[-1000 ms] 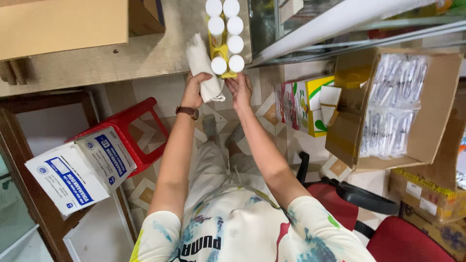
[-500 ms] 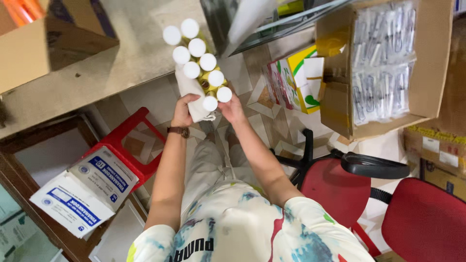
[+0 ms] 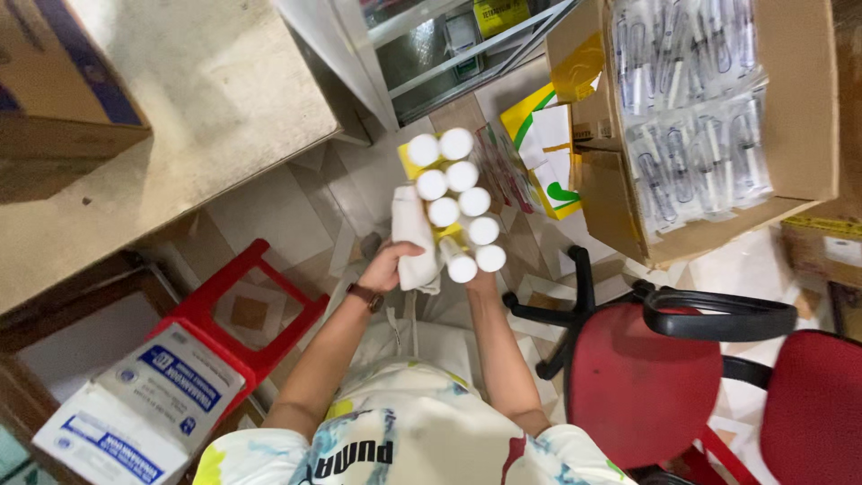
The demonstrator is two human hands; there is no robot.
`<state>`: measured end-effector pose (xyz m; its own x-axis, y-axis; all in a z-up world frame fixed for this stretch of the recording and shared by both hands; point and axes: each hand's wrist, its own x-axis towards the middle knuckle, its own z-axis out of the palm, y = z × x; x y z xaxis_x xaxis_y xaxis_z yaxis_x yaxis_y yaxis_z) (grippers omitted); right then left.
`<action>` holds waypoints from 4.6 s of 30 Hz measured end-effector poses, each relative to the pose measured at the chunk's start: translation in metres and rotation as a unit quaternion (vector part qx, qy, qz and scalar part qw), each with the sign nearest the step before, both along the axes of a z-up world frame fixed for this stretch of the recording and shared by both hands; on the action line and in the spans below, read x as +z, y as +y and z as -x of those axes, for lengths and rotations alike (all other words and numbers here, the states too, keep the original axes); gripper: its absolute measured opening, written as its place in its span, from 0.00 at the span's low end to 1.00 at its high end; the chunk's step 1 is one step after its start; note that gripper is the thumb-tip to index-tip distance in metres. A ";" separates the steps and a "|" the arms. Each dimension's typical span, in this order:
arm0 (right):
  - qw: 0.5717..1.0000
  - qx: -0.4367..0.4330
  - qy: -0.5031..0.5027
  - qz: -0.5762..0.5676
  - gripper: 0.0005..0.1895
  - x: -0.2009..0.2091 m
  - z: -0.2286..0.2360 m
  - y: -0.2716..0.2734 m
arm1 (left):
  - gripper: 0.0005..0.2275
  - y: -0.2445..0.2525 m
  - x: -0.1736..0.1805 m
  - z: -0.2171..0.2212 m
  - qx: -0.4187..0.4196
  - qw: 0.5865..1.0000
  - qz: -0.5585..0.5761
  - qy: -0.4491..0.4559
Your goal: The person wipes small white bottles with a cloth and places them into a yellow plastic tray. They then wipe the tray and place it into a glass cabinet. Finally, the person opens a pink container and removes a small packet from inside.
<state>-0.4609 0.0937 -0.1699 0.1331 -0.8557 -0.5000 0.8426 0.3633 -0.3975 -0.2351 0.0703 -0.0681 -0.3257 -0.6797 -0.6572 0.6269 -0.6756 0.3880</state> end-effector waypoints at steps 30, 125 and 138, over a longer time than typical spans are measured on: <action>0.974 -0.172 -0.095 0.112 0.24 -0.318 -0.042 -0.343 | 0.23 -0.186 -0.014 -0.127 -0.038 0.274 0.652 -0.706; 0.687 -0.195 0.453 0.533 0.14 -0.130 -0.164 -0.202 | 0.25 -0.201 -0.013 -0.143 -0.019 0.402 0.691 -0.601; 0.701 -0.117 0.515 0.479 0.34 0.022 -0.225 -0.191 | 0.43 -0.197 -0.007 -0.148 -0.039 0.572 0.613 -0.544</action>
<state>-0.2360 -0.0976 -0.1482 -0.0761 -0.8034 0.5906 -0.0786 -0.5856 -0.8068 -0.0872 -0.1271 -0.0753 -0.2382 -0.8575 0.4560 -0.4485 0.5136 0.7315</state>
